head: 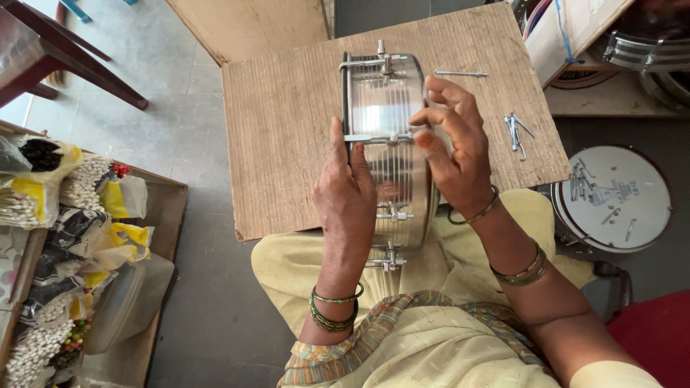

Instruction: The person repairs a percussion instrument by inserting and tightening screws and metal brackets along the rim using a small wrench and by hand.

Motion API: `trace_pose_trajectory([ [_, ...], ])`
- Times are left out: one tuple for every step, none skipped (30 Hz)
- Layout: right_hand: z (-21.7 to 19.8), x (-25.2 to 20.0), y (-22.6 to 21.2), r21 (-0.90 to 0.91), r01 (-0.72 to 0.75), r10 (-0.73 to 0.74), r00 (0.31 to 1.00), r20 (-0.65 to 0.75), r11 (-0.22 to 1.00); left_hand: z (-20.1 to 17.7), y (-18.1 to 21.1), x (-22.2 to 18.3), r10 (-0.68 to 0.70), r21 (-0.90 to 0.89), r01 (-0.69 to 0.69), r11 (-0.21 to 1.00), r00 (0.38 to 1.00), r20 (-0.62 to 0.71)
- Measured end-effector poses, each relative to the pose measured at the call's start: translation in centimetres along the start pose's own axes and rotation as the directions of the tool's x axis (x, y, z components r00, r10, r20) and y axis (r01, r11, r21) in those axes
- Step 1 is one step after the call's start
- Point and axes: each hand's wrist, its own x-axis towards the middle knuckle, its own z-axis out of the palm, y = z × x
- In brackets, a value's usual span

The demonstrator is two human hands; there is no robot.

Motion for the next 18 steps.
trace_pose_trajectory([
  [-0.1,-0.2,-0.2,0.039,0.022,-0.023,1.000,0.003,0.999,0.1,-0.1,0.0,0.010,0.002,-0.010,1.000,1.000,-0.004],
  [-0.1,-0.2,-0.2,-0.042,0.031,-0.031,1.000,0.007,0.999,0.1,-0.2,0.1,0.019,0.004,-0.019,1.000,1.000,-0.008],
  [0.0,-0.3,-0.2,-0.126,0.036,-0.035,0.999,0.012,0.991,0.2,-0.2,0.1,0.028,0.005,-0.028,1.000,1.000,-0.008],
  [0.0,-0.4,-0.2,-0.208,0.041,-0.039,0.999,0.017,0.977,0.3,-0.3,0.1,0.022,-0.005,-0.022,1.000,1.000,-0.004],
  [0.1,-0.3,0.0,-0.197,0.035,-0.033,0.999,0.012,0.980,0.3,-0.3,0.2,0.019,-0.012,-0.019,1.000,1.000,0.001],
  [0.1,-0.1,0.3,-0.186,0.028,-0.027,1.000,0.006,0.982,0.3,-0.4,0.1,0.015,-0.020,-0.015,1.000,1.000,0.005],
  [0.2,0.1,0.5,-0.174,0.025,-0.025,1.000,0.000,0.984,0.3,-0.3,0.2,-0.001,-0.019,0.001,1.000,1.000,0.015],
  [0.1,0.0,0.5,-0.130,0.025,-0.026,1.000,-0.008,0.991,0.3,-0.3,0.2,-0.016,-0.018,0.016,1.000,1.000,0.025],
  [0.2,-0.2,0.4,-0.084,0.028,-0.029,1.000,-0.011,0.996,0.3,-0.4,0.3,-0.034,-0.016,0.034,0.999,0.999,0.031],
  [0.3,-0.4,0.4,-0.038,0.030,-0.031,0.999,-0.015,0.999,0.3,-0.4,0.3,-0.023,-0.022,0.023,0.999,0.999,0.024],
  [0.4,-0.4,0.4,-0.094,0.038,-0.040,0.999,-0.019,0.995,0.2,-0.4,0.2,-0.014,-0.027,0.015,1.000,1.000,0.018],
  [0.6,-0.4,0.5,-0.150,0.046,-0.050,0.998,-0.023,0.988,0.2,-0.4,0.2,-0.006,-0.031,0.006,0.999,1.000,0.012],
  [0.7,-0.6,0.5,-0.207,0.047,-0.054,0.998,-0.028,0.977,0.2,-0.5,0.1,-0.009,-0.027,0.009,1.000,1.000,0.011],
  [0.7,-0.6,0.6,-0.198,0.024,-0.028,0.999,-0.022,0.980,0.2,-0.5,0.0,-0.011,-0.024,0.012,1.000,1.000,0.011],
  [0.6,-0.3,0.8,-0.189,0.004,-0.007,1.000,-0.018,0.982,0.3,-0.6,0.0,-0.010,-0.021,0.010,1.000,1.000,0.008],
  [0.5,0.0,0.8,-0.181,-0.016,0.013,1.000,-0.014,0.983,0.3,-0.5,0.0,-0.006,-0.015,0.006,1.000,1.000,0.007],
  [0.5,0.0,0.6,-0.160,0.013,-0.015,1.000,-0.014,0.987,0.4,-0.5,0.1,0.001,-0.008,-0.001,1.000,1.000,0.001],
  [0.4,-0.1,0.4,-0.138,0.042,-0.044,0.999,-0.016,0.989,0.4,-0.5,0.2,0.008,-0.002,-0.008,1.000,1.000,-0.005],
])
